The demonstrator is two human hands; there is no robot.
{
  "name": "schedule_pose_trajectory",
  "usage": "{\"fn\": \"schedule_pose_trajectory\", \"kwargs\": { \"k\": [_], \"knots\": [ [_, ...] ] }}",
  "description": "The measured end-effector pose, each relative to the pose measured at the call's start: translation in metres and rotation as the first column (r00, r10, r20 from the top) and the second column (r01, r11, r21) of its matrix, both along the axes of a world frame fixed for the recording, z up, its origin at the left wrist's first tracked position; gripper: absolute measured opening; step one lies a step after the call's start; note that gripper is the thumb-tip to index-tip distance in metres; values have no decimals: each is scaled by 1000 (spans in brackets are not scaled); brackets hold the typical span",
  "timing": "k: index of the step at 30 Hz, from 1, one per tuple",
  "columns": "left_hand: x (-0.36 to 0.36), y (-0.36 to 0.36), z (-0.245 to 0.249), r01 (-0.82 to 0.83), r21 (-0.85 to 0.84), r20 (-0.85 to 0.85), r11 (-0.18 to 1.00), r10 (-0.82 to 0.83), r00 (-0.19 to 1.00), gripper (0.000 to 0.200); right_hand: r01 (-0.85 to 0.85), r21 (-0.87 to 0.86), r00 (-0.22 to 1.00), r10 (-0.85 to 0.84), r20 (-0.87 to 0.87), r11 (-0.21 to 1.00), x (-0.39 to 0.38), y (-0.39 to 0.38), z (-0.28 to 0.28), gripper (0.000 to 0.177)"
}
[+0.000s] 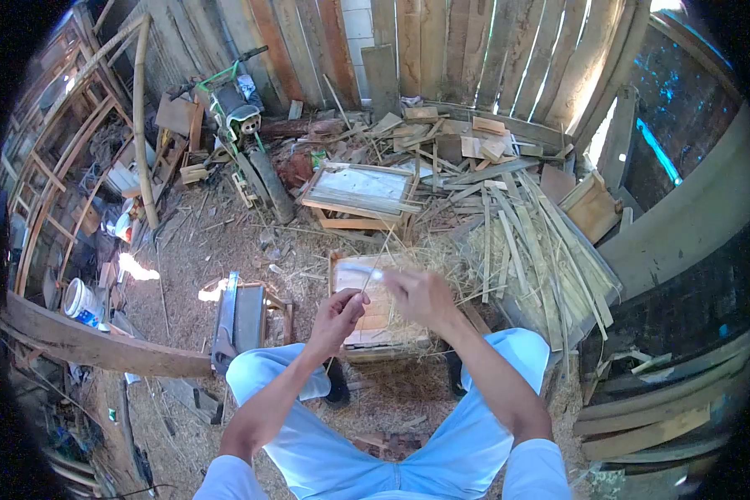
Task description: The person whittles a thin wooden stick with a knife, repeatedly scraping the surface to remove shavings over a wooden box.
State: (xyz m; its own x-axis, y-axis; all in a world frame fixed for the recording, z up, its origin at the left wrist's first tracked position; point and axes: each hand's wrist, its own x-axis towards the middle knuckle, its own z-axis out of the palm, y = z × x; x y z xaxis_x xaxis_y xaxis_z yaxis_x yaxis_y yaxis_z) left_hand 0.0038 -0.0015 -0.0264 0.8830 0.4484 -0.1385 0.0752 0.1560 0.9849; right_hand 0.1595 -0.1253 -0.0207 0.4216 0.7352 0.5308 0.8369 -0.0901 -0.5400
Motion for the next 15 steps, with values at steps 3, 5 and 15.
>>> {"fn": "schedule_pose_trajectory", "kwargs": {
  "k": [3, 5, 15],
  "knots": [
    [-8, -3, -4, 32, 40, 1, 999, -32, 999, 19, 255, -71, 966, -258, -32, 964, 38, -9, 10, 18],
    [-13, -4, -4, 74, -26, -19, 997, -74, 997, 20, 357, -145, 926, -370, -76, 923, 55, -19, 24, 18],
    [-9, 4, -8, 81, -334, -74, 939, -112, 991, 17, -107, -74, 994, 105, -37, 991, -17, -6, -12, 16]
  ]
}}
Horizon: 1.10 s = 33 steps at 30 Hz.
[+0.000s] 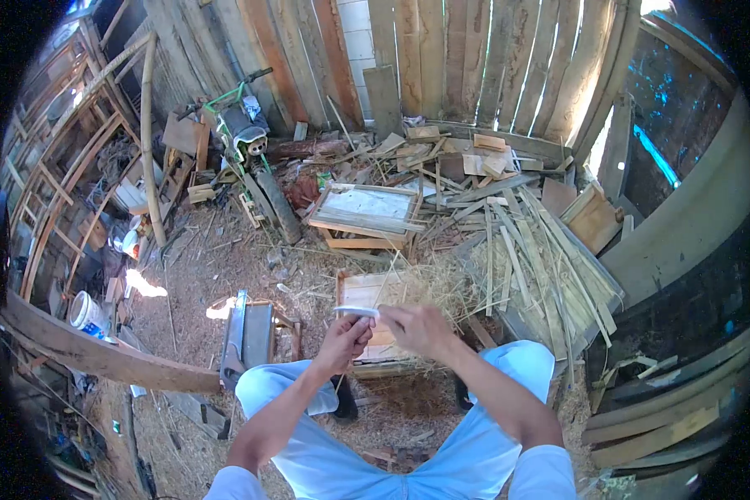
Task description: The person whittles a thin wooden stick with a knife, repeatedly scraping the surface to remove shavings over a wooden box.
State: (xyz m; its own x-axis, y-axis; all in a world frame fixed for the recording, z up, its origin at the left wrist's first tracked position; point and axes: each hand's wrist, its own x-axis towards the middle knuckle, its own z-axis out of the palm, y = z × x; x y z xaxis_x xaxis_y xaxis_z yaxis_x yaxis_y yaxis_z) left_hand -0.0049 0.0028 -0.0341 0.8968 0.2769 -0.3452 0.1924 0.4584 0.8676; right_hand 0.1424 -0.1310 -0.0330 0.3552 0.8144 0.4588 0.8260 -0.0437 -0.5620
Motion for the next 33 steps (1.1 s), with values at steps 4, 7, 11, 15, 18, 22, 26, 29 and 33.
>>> {"fn": "schedule_pose_trajectory", "kwargs": {
  "k": [4, 7, 11, 15, 18, 22, 26, 29, 33],
  "knots": [
    [-2, -2, 9, 7, 44, 56, 999, -10, 998, 17, 230, 15, 973, -230, -31, 973, 37, 1, 17, 17],
    [2, -1, 11, 20, 50, 43, 999, -22, 999, 18, 275, -132, 957, -284, -55, 952, 45, -2, 23, 19],
    [-6, -2, 8, 69, 84, 64, 994, -75, 995, 18, 533, -126, 811, -548, -206, 836, 85, -6, 11, 22],
    [-10, 3, 9, 35, 8, 41, 999, -36, 999, 18, 410, 137, 907, -388, -162, 902, 69, -12, 14, 20],
    [-2, 2, 15, 37, -36, 36, 999, -35, 999, 19, 143, 35, 990, -144, 10, 989, 7, -9, 3, 18],
    [-5, 5, 10, 95, -57, 84, 994, -90, 992, 18, 23, 25, 998, -25, 57, 999, -3, 0, 4, 16],
    [-9, 5, 7, 110, -41, 99, 993, -105, 990, 18, 287, 62, 958, -284, -46, 956, 45, 0, 14, 14],
    [-13, 1, 7, 175, -6, 89, 985, -174, 981, 19, 513, -14, 853, -512, -99, 858, 73, -8, 21, 16],
    [-8, 3, 11, 99, -26, 63, 995, -97, 993, 19, 292, 112, 954, -282, -100, 950, 38, -13, 25, 15]
  ]
}}
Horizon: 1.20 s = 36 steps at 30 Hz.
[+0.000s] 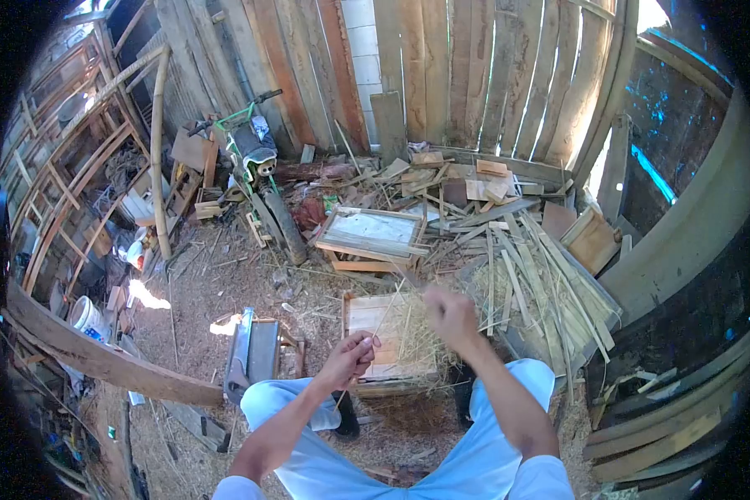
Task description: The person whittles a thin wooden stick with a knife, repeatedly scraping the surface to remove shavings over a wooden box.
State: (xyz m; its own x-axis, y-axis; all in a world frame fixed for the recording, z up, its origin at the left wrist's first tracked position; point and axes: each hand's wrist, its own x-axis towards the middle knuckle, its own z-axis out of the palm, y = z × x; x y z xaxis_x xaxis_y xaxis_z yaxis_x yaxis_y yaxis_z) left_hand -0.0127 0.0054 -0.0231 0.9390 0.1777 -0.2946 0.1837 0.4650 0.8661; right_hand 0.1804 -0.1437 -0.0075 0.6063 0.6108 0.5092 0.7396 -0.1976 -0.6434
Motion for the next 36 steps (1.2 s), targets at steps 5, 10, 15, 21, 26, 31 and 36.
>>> {"fn": "schedule_pose_trajectory", "kwargs": {
  "k": [5, 10, 15, 21, 26, 31, 36],
  "knots": [
    [6, -3, -2, -13, -60, -40, 998, 11, 999, 18, -232, -161, 968, 244, 57, 959, -57, 8, -9, 12],
    [1, -1, -2, -16, -38, 2, 999, 17, 1000, 16, 19, -55, 999, -18, 29, 998, 3, 12, -10, 14],
    [0, -2, -8, 11, -59, -24, 998, -12, 1000, 17, 148, -57, 981, -154, -121, 987, 26, 1, 5, 15],
    [5, -4, -3, 11, -171, 8, 985, -10, 1000, 17, -213, -112, 967, 226, 120, 971, -43, 5, -22, 16],
    [-4, -6, -3, 30, -75, 22, 997, -29, 999, 17, 157, -184, 984, -169, -52, 970, 24, 5, 1, 18],
    [2, 2, -6, 23, -154, -5, 988, -24, 1000, 18, -76, 0, 997, 76, 13, 997, -16, -4, 0, 18],
    [3, -1, 5, 24, -116, 0, 993, -24, 1000, 19, -229, -108, 957, 244, 155, 967, -41, 4, -7, 16]
  ]
}}
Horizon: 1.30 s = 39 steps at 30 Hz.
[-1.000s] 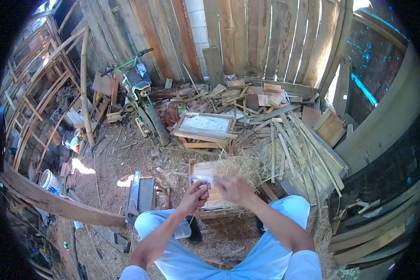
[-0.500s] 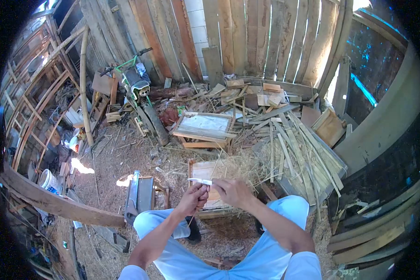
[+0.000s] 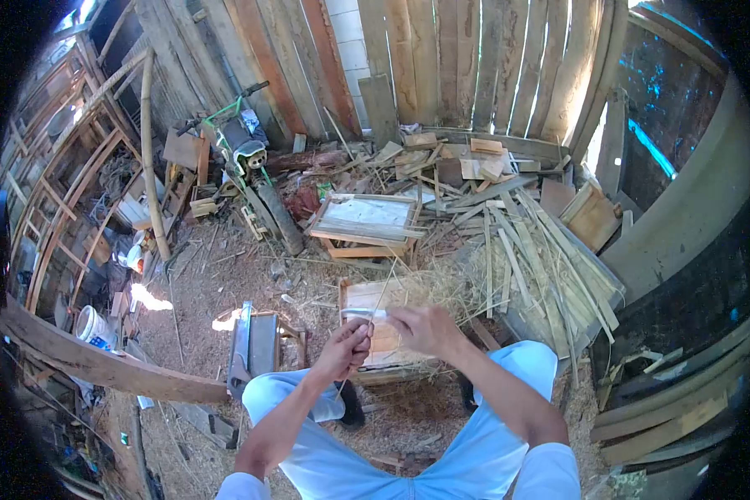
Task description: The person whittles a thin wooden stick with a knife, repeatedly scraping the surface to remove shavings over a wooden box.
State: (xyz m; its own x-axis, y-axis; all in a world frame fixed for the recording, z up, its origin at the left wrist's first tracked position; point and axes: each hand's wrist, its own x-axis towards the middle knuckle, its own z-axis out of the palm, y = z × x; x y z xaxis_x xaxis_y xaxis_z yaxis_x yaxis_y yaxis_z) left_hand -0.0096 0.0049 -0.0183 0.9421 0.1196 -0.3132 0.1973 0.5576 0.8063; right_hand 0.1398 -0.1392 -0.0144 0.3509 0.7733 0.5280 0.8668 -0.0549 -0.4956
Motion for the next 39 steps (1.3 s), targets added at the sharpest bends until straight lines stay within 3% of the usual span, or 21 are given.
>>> {"fn": "schedule_pose_trajectory", "kwargs": {
  "k": [4, 6, 8, 9, 11, 14, 16, 19, 20, 22, 23, 25, 26, 28, 29, 31, 33, 39],
  "knots": [
    [6, 3, 5, -9, 52, 12, 999, 8, 1000, 20, 46, 2, 998, -46, 50, 999, 20, 7, 3, 13],
    [3, 0, 2, -14, 39, 21, 999, 13, 1000, 20, 277, 12, 953, -273, -132, 961, 45, 3, 7, 16],
    [-7, -5, -5, 82, 19, 32, 996, -83, 996, 19, 490, -175, 834, -517, -191, 854, 81, -5, 17, 17],
    [-8, -3, -4, 84, 25, 35, 996, -85, 996, 19, 492, -168, 834, -518, -191, 854, 84, -9, 15, 17],
    [-8, 0, -1, 38, -7, 1, 999, -38, 999, 18, 460, 21, 882, -454, -123, 888, 82, -15, 7, 16],
    [-2, 5, -1, 14, -61, -7, 998, -14, 1000, 18, 149, 105, 982, -136, -128, 983, 25, -12, 4, 16],
    [0, 2, -3, 8, -73, -11, 997, -9, 1000, 18, 48, -99, 995, -56, -77, 994, -7, -9, 7, 14],
    [-4, -1, 4, 34, -24, -20, 999, -34, 999, 19, 24, -88, 997, -30, -73, 996, 3, 2, -5, 15],
    [-7, -1, 6, 32, -22, -26, 999, -32, 999, 19, 67, 45, 993, -63, -96, 997, 12, 3, -3, 15],
    [-7, -3, 9, 47, 23, -42, 999, -46, 998, 18, 226, -43, 960, -230, -159, 973, 39, 0, 7, 17],
    [-7, -5, 5, 53, 25, -39, 998, -52, 998, 18, 232, -41, 959, -236, -157, 972, 51, -4, 13, 17],
    [-8, -7, -1, 76, 9, 30, 997, -76, 997, 19, 465, -119, 856, -480, -192, 877, 65, -8, 27, 18],
    [-8, -3, -3, 60, 35, -1, 998, -60, 998, 19, 463, -113, 858, -476, -191, 879, 62, -6, 24, 18],
    [-3, 0, -4, 20, 104, -3, 994, -20, 1000, 19, 292, 66, 944, -277, -177, 954, 46, -11, 14, 18],
    [-1, 0, -6, -7, 173, -15, 985, 10, 1000, 19, 294, 62, 944, -280, -176, 954, 33, -12, 7, 18],
    [2, -5, -6, -19, 195, -3, 981, 20, 1000, 20, 79, 53, 997, -78, -21, 995, 5, -10, 2, 16],
    [1, -10, -2, -6, 267, 23, 964, 0, 1000, 20, 98, 13, 995, -98, -24, 995, 14, -7, -4, 16],
    [10, -6, -1, -22, 196, -3, 980, 23, 1000, 17, 165, -89, 981, -172, -85, 982, 37, 1, 12, 20]
  ]
}}
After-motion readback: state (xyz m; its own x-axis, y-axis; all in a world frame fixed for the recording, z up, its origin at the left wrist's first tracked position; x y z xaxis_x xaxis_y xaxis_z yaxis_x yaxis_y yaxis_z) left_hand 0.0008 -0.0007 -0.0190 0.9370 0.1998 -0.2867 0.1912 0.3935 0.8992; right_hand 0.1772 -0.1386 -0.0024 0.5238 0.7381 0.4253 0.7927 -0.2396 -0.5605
